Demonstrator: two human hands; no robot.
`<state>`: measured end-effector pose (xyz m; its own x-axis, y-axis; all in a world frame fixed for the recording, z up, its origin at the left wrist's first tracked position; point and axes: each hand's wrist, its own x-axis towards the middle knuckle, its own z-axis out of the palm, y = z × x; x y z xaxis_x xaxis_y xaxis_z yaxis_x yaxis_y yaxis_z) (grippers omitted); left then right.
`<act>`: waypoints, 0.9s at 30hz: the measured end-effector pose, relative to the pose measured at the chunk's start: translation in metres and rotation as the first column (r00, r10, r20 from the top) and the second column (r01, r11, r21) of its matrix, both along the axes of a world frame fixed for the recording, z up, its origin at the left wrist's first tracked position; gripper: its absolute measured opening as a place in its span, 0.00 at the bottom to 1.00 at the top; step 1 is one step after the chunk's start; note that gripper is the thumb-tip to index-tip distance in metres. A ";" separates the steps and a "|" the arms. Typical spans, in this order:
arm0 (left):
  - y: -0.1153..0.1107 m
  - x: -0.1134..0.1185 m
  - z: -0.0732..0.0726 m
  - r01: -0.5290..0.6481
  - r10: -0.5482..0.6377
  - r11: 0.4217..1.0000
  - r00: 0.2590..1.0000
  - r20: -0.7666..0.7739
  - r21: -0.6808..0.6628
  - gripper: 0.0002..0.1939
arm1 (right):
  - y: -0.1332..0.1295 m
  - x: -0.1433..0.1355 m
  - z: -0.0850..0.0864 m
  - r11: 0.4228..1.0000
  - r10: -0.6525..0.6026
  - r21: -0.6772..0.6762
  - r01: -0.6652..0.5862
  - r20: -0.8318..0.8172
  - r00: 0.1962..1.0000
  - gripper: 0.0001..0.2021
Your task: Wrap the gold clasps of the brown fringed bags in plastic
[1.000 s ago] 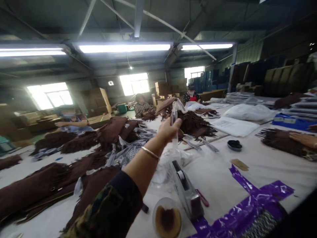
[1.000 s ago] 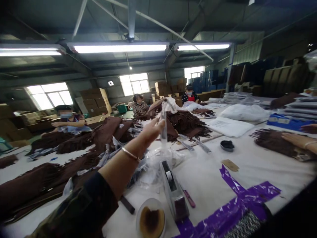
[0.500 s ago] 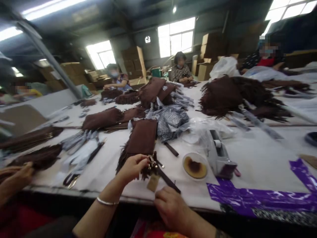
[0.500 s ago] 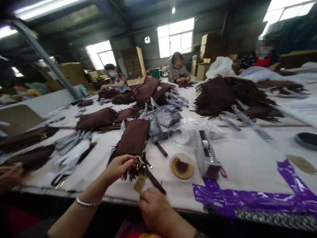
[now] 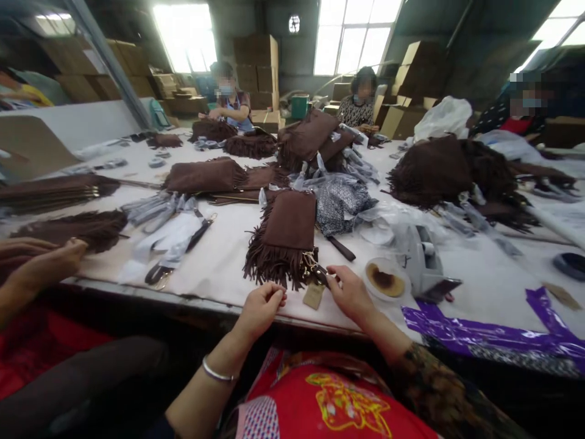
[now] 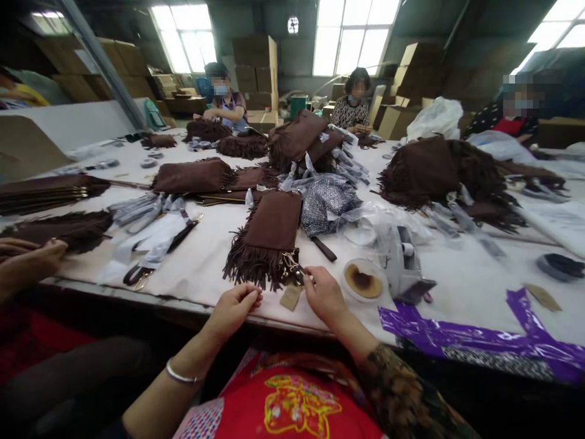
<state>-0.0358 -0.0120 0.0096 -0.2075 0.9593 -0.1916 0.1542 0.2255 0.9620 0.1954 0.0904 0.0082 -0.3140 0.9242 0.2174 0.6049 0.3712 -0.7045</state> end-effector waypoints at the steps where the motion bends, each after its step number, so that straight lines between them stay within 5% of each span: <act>1: 0.000 0.000 -0.001 0.015 -0.014 1.000 1.000 -0.021 0.013 0.13 | 0.011 -0.007 0.000 0.995 -0.038 -0.095 0.034 -0.038 0.999 0.13; 5: -0.001 0.000 -0.005 0.009 -0.005 0.999 0.998 -0.067 0.052 0.13 | 0.047 -0.037 -0.005 0.937 -0.107 -0.347 0.039 -0.181 0.978 0.18; 9: -0.007 -0.004 -0.002 0.014 -0.008 0.996 0.998 -0.059 0.086 0.13 | 0.063 -0.054 -0.002 0.933 -0.033 -0.360 -0.020 -0.141 0.989 0.15; 13: -0.010 -0.006 0.001 0.004 -0.003 0.997 1.000 -0.013 0.078 0.11 | 0.067 -0.049 0.020 0.964 -0.029 -0.262 0.034 0.025 0.999 0.12; 18: 0.001 0.006 0.006 -0.028 0.023 0.999 0.992 0.126 0.041 0.10 | 0.050 -0.042 0.054 0.997 0.004 -0.076 0.017 0.264 0.964 0.12; 22: 0.019 0.030 0.020 0.007 -0.015 0.999 0.969 0.246 0.035 0.10 | 0.025 -0.041 0.066 0.997 0.008 0.058 -0.049 0.552 0.834 0.16; 27: 0.049 0.059 0.030 0.020 0.059 0.991 0.813 0.579 -0.129 0.12 | -0.006 -0.043 0.062 1.000 0.012 0.015 -0.023 0.521 0.853 0.16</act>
